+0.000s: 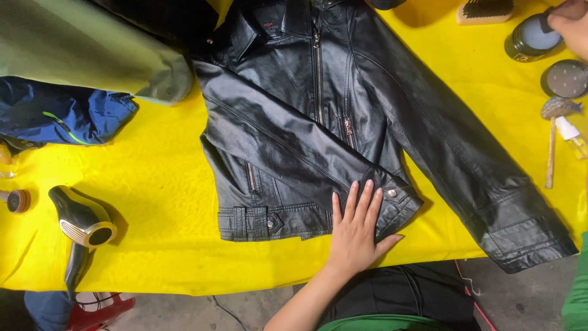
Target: The person scrubs a black leather jacket laid on a yellow table using a small brown block. They work on the front panels, sleeves, and cuffs, repeatedly rubbing the surface to clean or condition the leather.
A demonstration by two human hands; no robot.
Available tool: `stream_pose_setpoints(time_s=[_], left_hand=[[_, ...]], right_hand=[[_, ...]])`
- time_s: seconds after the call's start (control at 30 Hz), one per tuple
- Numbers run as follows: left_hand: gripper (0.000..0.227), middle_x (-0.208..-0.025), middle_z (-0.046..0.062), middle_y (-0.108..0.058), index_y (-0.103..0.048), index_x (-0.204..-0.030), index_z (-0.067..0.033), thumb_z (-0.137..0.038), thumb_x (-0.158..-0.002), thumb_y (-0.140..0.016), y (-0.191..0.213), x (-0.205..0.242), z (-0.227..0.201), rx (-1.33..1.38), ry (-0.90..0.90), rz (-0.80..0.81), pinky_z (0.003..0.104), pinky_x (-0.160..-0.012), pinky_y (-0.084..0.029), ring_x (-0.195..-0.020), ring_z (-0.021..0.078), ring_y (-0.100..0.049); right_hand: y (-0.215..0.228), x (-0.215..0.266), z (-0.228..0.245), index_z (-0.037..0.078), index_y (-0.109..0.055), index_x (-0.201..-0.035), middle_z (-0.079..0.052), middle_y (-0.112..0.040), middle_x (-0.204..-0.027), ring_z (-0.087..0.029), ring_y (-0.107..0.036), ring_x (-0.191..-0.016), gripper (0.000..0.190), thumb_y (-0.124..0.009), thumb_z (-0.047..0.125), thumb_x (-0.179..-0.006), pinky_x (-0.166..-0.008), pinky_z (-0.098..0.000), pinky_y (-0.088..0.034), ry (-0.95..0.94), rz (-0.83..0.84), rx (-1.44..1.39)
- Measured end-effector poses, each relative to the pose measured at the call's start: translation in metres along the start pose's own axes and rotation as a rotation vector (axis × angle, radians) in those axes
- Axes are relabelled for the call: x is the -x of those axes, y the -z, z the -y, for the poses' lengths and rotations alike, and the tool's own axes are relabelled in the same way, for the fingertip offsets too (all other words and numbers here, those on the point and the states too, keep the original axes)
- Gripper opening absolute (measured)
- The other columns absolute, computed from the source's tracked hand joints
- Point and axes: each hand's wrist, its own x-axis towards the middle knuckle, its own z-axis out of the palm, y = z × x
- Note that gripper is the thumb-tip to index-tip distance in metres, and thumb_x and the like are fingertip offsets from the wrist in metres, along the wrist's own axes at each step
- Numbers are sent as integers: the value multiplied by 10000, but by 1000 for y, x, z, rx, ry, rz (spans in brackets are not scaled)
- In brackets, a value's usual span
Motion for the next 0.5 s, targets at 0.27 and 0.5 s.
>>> stream_pose_setpoints(time_s=[0.27, 0.5], left_hand=[[901, -1718, 134, -240, -306, -1626, -64, -671, -972, -426, 3, 1, -1, 7, 5, -8, 658, -1250, -103, -1603, 354, -164], [885, -1721, 126, -235, -306, -1625, -80, -672, -974, -402, 7, -2, -1, 20, 3, -11, 642, -1265, -92, -1608, 348, -168]], right_hand=[[-29, 7, 4, -158, -708, -1344, -302, -736, -1256, -406, -697, -1150, 240, -758, -164, -1110, -1091, -461, -536, 111, 259, -182], [-86, -15, -66, 86, -687, -1097, -84, -660, -982, -247, -632, -836, 227, -843, 235, -1168, -653, -466, -506, -365, 187, -56]])
